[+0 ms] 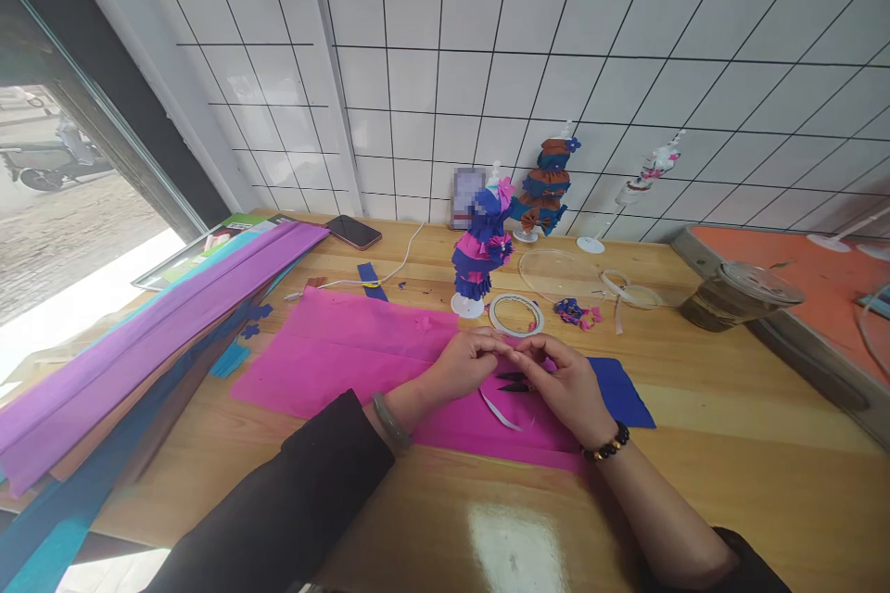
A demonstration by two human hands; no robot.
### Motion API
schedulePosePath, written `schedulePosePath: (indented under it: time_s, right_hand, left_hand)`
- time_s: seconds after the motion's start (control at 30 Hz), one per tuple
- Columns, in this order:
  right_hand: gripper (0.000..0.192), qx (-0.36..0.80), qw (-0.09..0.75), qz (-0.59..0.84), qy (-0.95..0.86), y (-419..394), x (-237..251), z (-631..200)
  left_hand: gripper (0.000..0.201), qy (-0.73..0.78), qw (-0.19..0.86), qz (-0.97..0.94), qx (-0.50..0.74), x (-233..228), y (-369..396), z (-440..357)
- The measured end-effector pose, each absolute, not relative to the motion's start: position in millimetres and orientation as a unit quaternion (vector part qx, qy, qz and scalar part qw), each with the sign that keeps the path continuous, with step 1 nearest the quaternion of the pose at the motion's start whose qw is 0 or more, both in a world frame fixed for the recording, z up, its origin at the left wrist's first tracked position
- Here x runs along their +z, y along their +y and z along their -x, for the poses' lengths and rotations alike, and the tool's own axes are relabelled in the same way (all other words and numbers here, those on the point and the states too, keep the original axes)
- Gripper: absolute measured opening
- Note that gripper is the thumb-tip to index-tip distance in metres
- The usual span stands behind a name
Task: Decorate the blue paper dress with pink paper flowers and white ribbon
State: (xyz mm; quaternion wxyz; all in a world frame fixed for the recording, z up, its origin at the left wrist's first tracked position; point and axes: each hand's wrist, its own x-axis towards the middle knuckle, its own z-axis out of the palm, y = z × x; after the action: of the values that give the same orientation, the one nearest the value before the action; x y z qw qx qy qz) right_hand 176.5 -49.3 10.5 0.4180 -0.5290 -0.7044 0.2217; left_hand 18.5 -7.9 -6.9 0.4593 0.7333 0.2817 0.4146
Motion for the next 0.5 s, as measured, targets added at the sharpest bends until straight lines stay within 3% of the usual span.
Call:
schedulePosePath:
  time_s: [0.23, 0.5]
  right_hand:
    - [0.022, 0.249, 0.416, 0.522, -0.702, -47.7, 11.2, -177.8]
    - [0.024, 0.232, 0.408, 0.530, -0.706, -49.1, 11.7, -173.8]
  left_hand:
    - [0.028, 0.331, 0.459, -0.703, 0.431, -5.6, -6.0, -16.0]
    - [0.023, 0.273, 0.492, -0.724, 0.400, -7.7, -10.3, -19.1]
